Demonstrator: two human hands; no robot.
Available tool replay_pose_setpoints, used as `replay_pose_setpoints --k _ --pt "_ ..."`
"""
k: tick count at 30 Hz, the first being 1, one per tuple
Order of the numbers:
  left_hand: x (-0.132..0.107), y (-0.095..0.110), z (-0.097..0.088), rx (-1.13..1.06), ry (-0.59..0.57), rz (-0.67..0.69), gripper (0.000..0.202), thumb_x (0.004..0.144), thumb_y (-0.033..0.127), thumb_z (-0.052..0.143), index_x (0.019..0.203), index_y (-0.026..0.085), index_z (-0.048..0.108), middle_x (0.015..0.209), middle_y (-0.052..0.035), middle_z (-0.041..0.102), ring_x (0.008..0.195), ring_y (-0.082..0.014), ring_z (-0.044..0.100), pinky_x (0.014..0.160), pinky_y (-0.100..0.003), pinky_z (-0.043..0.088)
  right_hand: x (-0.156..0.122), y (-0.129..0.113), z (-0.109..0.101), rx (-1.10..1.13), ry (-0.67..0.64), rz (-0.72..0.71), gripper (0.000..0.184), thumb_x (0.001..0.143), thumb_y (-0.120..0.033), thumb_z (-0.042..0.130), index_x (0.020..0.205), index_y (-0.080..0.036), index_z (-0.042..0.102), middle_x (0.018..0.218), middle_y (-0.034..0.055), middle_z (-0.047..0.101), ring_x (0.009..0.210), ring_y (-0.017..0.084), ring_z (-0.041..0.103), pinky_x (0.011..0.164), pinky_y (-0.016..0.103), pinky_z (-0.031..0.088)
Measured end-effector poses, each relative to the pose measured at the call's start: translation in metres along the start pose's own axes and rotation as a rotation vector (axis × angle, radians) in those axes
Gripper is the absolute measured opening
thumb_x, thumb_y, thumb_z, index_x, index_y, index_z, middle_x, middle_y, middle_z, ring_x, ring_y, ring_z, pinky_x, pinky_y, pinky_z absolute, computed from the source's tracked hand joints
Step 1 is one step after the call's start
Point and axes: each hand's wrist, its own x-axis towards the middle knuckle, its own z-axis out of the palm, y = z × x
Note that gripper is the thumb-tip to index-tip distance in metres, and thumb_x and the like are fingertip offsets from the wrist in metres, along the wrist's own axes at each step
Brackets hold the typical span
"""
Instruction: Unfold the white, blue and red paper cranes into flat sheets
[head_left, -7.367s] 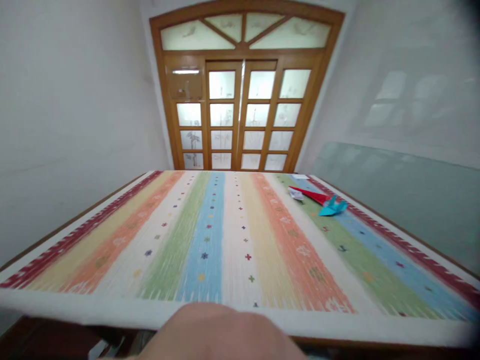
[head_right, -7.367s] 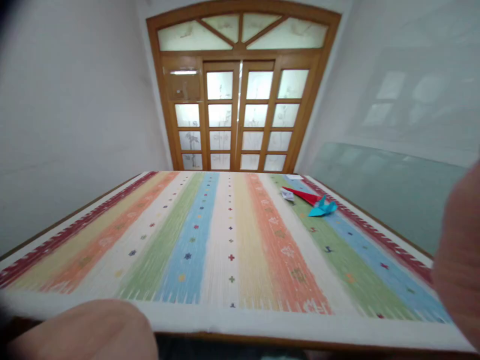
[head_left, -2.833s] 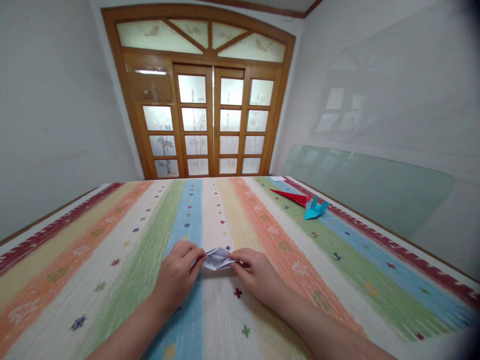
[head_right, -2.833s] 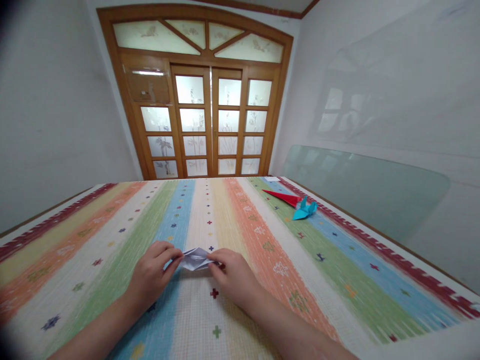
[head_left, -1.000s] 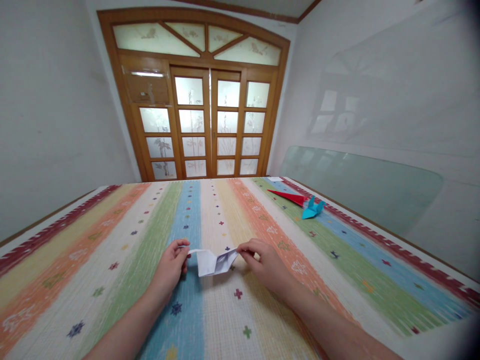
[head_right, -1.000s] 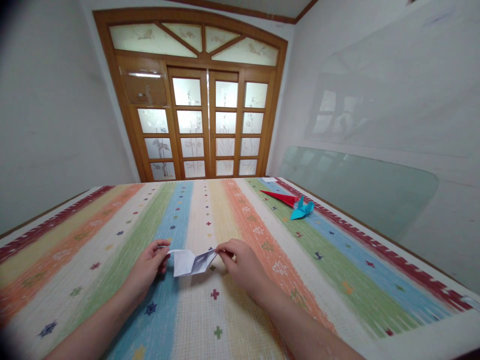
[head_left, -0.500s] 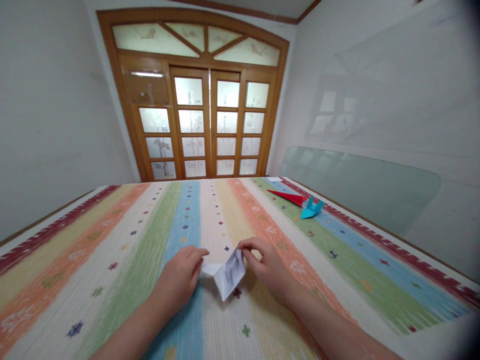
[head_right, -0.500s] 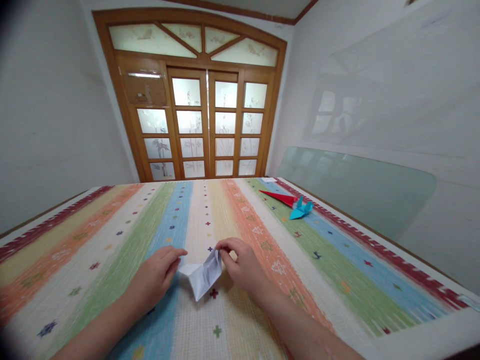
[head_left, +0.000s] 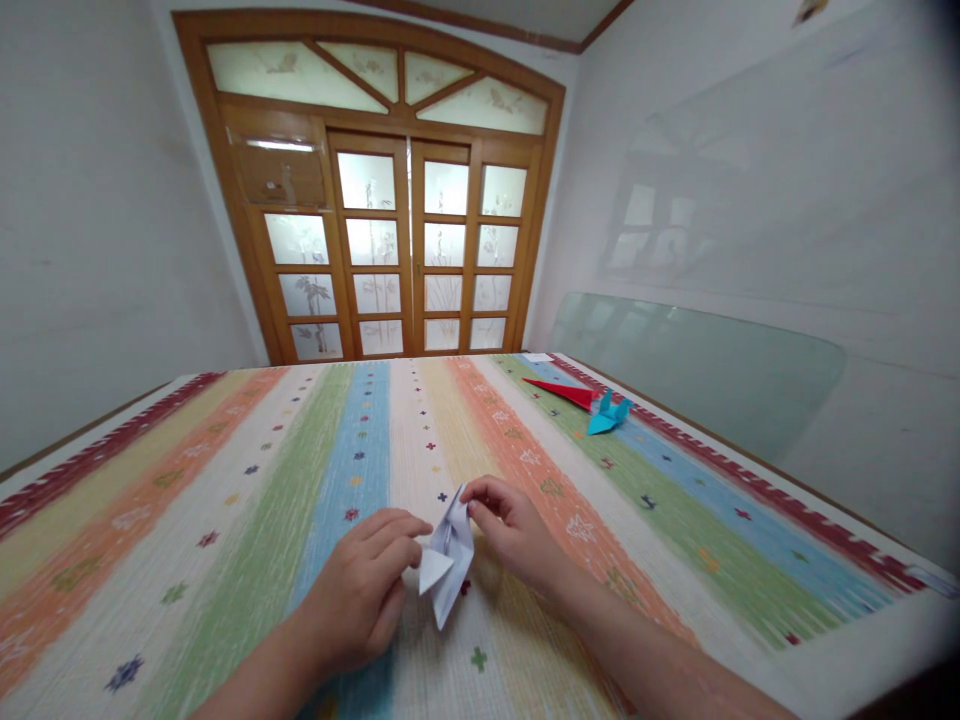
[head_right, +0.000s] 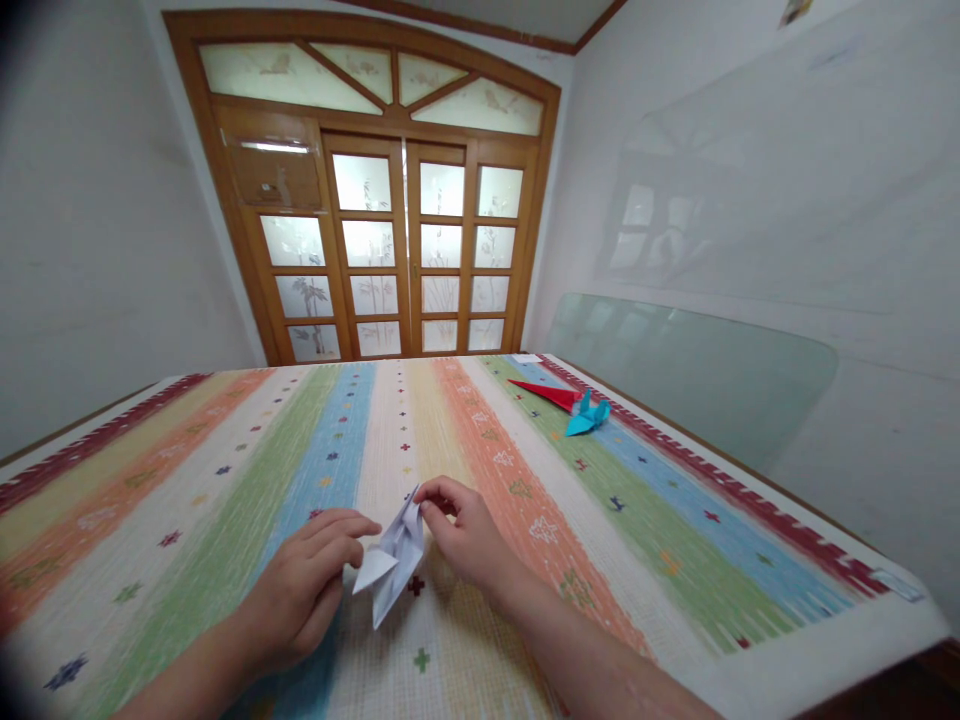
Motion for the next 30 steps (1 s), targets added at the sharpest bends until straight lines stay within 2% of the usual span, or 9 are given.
replay_pose_setpoints --k 3,6,9,11,14,18,21,26,30 --pt "-0.001 0.004 -0.001 -0.065 -0.009 -0.024 0.034 0.082 0.017 0.046 0.115 0.019 0.053 0.119 -0.0140 0.062 0.112 -0.0275 0.057 0.096 -0.045 0.047 -0.002 -0.002 0.003 -0.007 -0.011 0.010 0.014 0.087 -0.018 0.051 0.090 -0.019 0.065 0.086 0.0030 0.066 0.081 0.015 0.061 0.075 0.027 0.048" --pt "-0.001 0.005 0.004 -0.068 -0.045 -0.019 0.055 0.084 0.028 0.058 0.135 0.022 0.041 0.119 -0.0137 0.061 0.109 -0.0283 0.058 0.095 -0.044 0.049 -0.003 -0.005 0.004 -0.001 -0.016 0.004 0.014 0.086 -0.017 0.052 0.090 -0.019 0.065 0.085 0.0028 0.066 0.079 0.014 0.060 0.074 0.026 0.047" --pt "-0.001 0.004 0.011 -0.053 -0.008 -0.038 0.063 0.085 0.021 0.058 0.142 0.023 0.031 0.112 -0.0112 0.063 0.103 -0.0247 0.059 0.091 -0.040 0.049 -0.004 -0.005 0.003 -0.005 -0.015 0.000 0.014 0.086 -0.017 0.052 0.089 -0.019 0.065 0.085 0.0026 0.066 0.079 0.014 0.060 0.074 0.026 0.047" --pt "0.000 0.002 0.014 -0.059 0.016 -0.045 0.052 0.087 0.014 0.053 0.136 0.023 0.040 0.103 -0.0091 0.065 0.096 -0.0221 0.060 0.087 -0.037 0.049 -0.003 -0.002 0.003 -0.007 -0.005 0.007 0.014 0.086 -0.017 0.052 0.090 -0.019 0.065 0.085 0.0025 0.066 0.079 0.014 0.060 0.074 0.026 0.047" --pt "-0.001 -0.001 0.015 -0.071 0.053 -0.045 0.026 0.089 0.008 0.048 0.109 0.022 0.057 0.094 -0.0068 0.065 0.088 -0.0193 0.059 0.079 -0.032 0.047 -0.001 0.004 0.002 0.033 0.014 0.041 0.014 0.087 -0.019 0.052 0.092 -0.019 0.065 0.086 0.0026 0.065 0.078 0.014 0.060 0.071 0.026 0.047" --pt "-0.002 -0.007 0.012 -0.043 0.166 -0.110 0.015 0.088 0.009 0.048 0.093 0.019 0.059 0.086 -0.0059 0.063 0.084 -0.0187 0.058 0.076 -0.031 0.045 0.004 0.010 -0.001 0.128 0.055 0.085 0.014 0.087 -0.025 0.053 0.093 -0.019 0.064 0.086 0.0029 0.064 0.078 0.014 0.060 0.072 0.027 0.048" --pt "-0.003 -0.013 0.011 -0.018 0.187 -0.181 0.013 0.086 0.009 0.048 0.087 0.018 0.057 0.082 -0.0053 0.061 0.081 -0.0191 0.057 0.075 -0.032 0.043 0.008 0.012 -0.004 0.176 0.110 0.110 0.015 0.087 -0.029 0.054 0.092 -0.018 0.063 0.082 0.0023 0.062 0.076 0.015 0.059 0.071 0.028 0.048" --pt "-0.001 -0.013 0.010 -0.062 0.039 -0.182 0.019 0.086 0.010 0.046 0.092 0.019 0.062 0.089 -0.0068 0.060 0.086 -0.0204 0.056 0.077 -0.034 0.042 0.009 0.013 -0.006 0.285 0.167 0.128 0.017 0.086 -0.033 0.058 0.093 -0.019 0.062 0.080 0.0013 0.059 0.073 0.014 0.056 0.067 0.027 0.047" --pt "0.000 -0.005 0.006 -0.139 -0.080 -0.119 0.018 0.089 0.026 0.052 0.100 0.021 0.065 0.103 -0.0098 0.059 0.096 -0.0235 0.055 0.084 -0.038 0.042 0.007 0.009 -0.004 0.337 0.169 0.126 0.016 0.085 -0.033 0.059 0.092 -0.019 0.061 0.078 0.0002 0.057 0.070 0.013 0.053 0.066 0.025 0.043"
